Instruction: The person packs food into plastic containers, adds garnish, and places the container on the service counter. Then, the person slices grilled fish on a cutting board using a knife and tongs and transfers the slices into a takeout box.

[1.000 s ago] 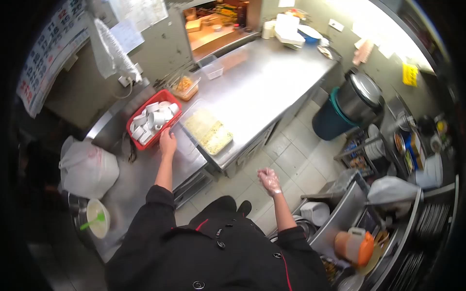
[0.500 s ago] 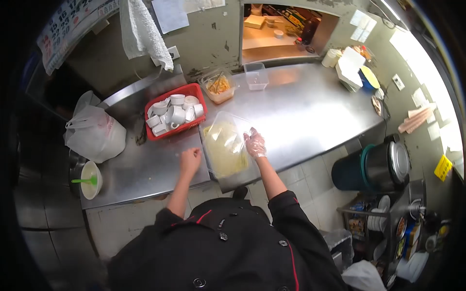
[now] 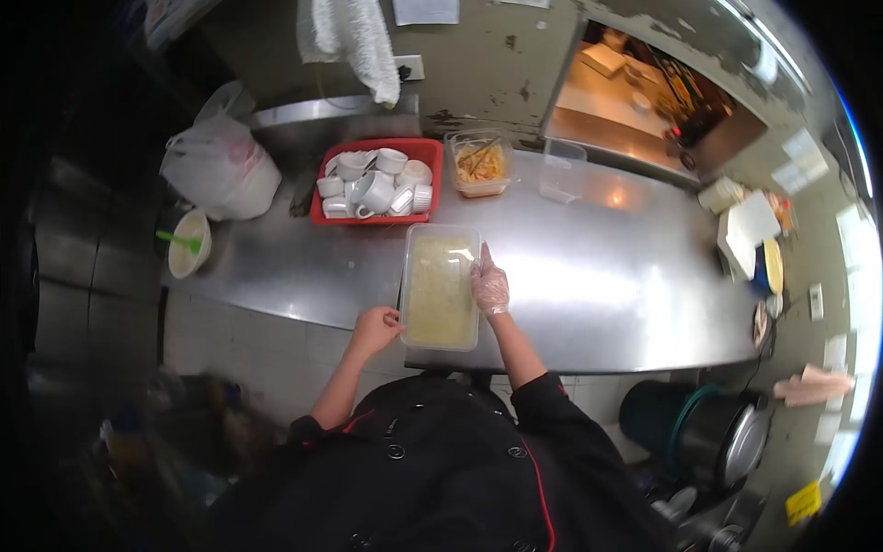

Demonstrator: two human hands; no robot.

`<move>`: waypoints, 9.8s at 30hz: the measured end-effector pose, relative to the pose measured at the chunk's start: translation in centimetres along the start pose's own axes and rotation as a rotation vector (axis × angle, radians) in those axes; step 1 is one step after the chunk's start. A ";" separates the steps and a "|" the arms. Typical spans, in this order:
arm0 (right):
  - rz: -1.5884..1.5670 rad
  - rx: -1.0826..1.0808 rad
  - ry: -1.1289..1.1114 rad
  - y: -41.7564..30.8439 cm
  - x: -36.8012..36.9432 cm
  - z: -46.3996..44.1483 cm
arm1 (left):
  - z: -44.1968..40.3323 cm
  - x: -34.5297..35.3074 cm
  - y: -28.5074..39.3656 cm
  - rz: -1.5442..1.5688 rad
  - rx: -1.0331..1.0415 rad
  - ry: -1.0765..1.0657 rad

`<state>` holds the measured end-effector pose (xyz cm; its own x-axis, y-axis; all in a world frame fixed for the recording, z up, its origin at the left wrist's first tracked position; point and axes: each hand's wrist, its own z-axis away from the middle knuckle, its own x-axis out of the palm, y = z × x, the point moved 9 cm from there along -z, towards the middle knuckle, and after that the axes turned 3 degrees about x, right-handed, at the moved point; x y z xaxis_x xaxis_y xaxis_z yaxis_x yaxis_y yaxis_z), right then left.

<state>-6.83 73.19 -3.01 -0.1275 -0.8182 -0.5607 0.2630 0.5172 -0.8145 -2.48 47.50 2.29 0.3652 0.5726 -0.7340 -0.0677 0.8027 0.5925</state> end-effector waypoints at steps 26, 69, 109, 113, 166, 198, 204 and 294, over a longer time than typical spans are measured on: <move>0.360 -0.270 -0.046 -1.4 3.3 -7.7 | -16.0 -1.4 1.2 0.156 -0.039 0.654; 0.555 -0.207 -0.067 -6.0 1.2 -2.3 | -9.0 1.8 7.4 -0.377 0.482 0.306; -0.479 0.228 0.002 8.6 3.9 11.0 | -1.7 7.4 0.8 0.963 0.100 0.072; -0.869 0.095 0.056 7.0 1.7 10.8 | -1.5 9.3 1.4 1.218 -0.128 -0.106; -1.978 0.424 0.504 35.7 -23.3 25.8 | 4.1 52.0 32.6 1.050 -0.455 -1.229; -1.897 0.883 0.609 58.6 -32.2 50.2 | -7.6 54.7 44.0 0.663 0.003 0.065; -1.380 0.807 0.449 58.6 -37.3 41.4 | -9.5 55.6 42.2 0.516 0.125 0.165; 0.037 -0.610 0.299 29.2 -67.1 2.7 | 3.7 57.4 40.5 1.138 -0.209 0.595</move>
<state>11.97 142.48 11.23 -0.4110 -0.7379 -0.5354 -0.3028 0.6644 -0.6833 19.22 112.25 -14.66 -0.4541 0.8876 0.0773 -0.2273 -0.1994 0.9532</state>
